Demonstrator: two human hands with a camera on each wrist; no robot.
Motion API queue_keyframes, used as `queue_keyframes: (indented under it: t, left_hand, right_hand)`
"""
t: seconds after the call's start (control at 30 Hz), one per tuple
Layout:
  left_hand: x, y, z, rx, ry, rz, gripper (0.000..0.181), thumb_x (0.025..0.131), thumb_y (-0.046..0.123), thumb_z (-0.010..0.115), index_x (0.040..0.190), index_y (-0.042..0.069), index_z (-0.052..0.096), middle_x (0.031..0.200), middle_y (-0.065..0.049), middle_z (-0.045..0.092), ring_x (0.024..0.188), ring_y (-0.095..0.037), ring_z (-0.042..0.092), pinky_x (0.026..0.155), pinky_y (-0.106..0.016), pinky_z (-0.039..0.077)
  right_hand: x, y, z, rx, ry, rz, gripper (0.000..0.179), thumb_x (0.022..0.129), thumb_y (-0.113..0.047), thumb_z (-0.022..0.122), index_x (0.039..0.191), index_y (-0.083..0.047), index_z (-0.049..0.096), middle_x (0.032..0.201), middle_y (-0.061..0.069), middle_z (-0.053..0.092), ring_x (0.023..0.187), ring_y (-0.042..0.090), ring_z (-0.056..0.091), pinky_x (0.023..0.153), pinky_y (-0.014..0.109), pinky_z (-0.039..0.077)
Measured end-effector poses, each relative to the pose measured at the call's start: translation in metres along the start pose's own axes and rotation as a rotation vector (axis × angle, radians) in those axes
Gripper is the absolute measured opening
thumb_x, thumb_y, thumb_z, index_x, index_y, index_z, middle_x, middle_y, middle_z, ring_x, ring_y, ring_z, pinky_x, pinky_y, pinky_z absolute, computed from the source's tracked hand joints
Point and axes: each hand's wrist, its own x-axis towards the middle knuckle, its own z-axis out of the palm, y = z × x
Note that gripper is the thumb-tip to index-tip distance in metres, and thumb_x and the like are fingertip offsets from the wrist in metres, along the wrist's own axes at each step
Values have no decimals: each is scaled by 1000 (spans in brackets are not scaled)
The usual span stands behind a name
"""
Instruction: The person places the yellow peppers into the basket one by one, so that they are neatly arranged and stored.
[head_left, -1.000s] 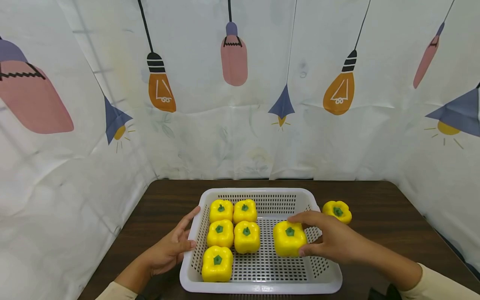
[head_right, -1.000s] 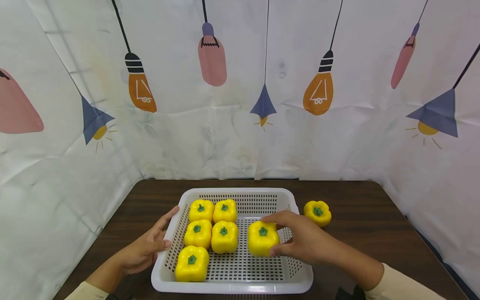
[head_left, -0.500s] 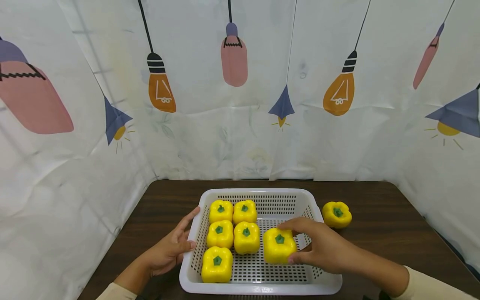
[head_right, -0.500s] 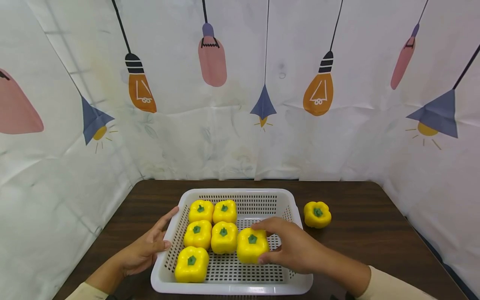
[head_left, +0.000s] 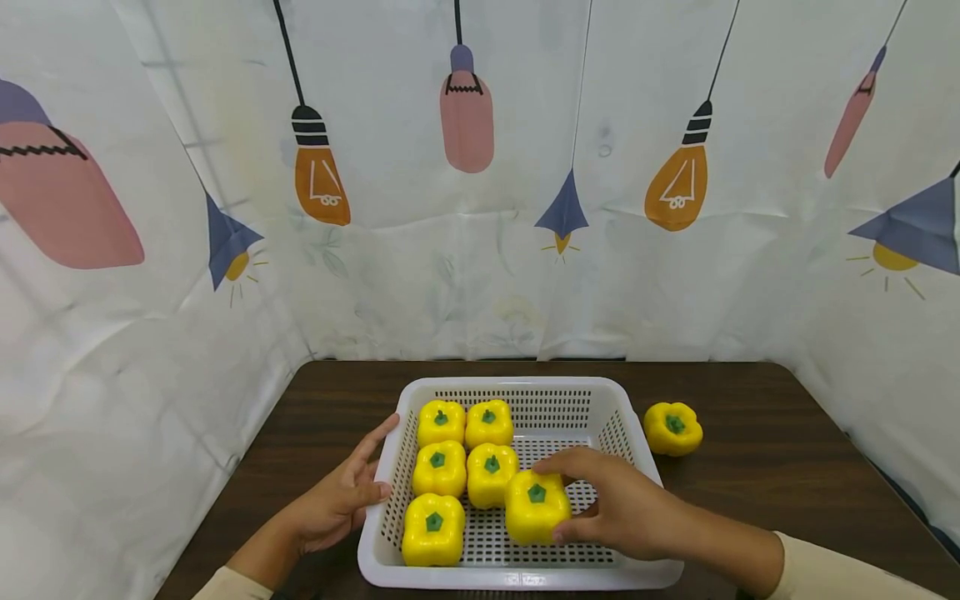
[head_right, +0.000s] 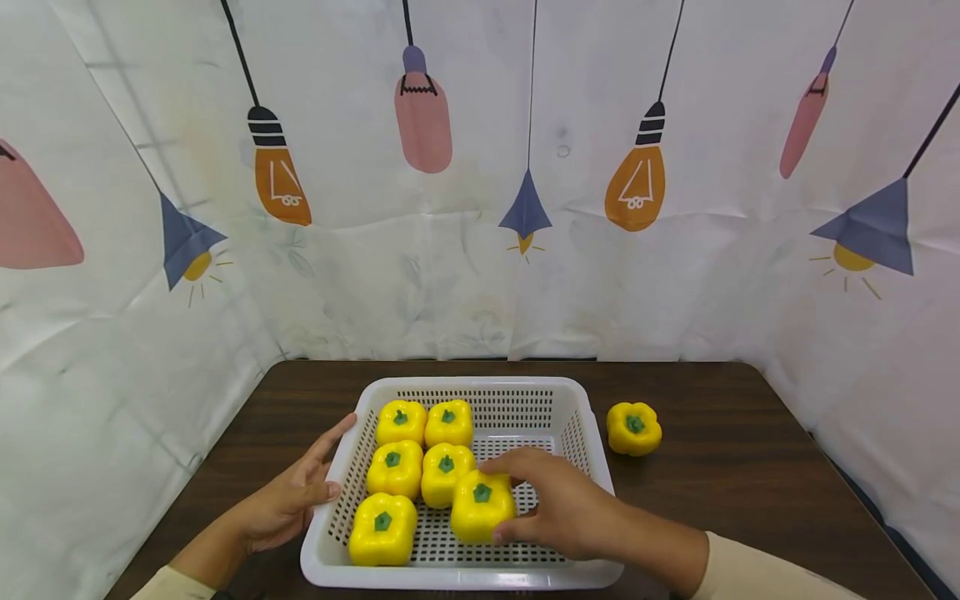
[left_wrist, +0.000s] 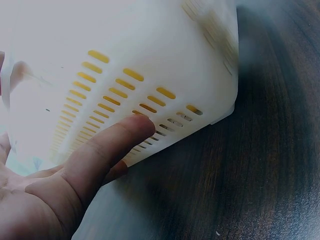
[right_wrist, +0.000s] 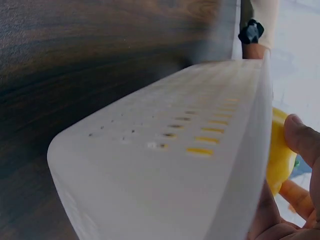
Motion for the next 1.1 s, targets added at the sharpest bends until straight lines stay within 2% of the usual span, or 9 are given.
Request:
queue_keyframes:
  t: [0.57, 0.9, 1.1]
  left_hand:
    - [1, -1, -2, 4, -3, -4, 90, 105, 0, 47, 161, 44, -9, 162, -28, 17, 132, -40, 51, 101, -64, 46]
    - [2, -2, -4, 8, 3, -19, 89, 106, 1, 46, 160, 47, -7, 161, -26, 21, 133, -41, 51, 102, -64, 45]
    - [2, -2, -4, 0, 8, -26, 89, 106, 1, 47, 160, 48, -6, 161, -25, 22, 132, -41, 52, 102, -64, 45]
  right_hand:
    - [12, -2, 21, 12, 1, 9, 68, 81, -38, 87, 141, -24, 59, 140, -2, 56, 118, 17, 58, 83, 21, 57]
    - [18, -4, 32, 96, -18, 82, 73, 79, -33, 89, 143, -18, 57, 143, 3, 53, 119, 18, 58, 75, 19, 57]
    - [22, -3, 38, 89, -20, 76, 72, 79, -32, 89, 142, -16, 57, 141, 4, 54, 117, 17, 59, 74, 19, 58]
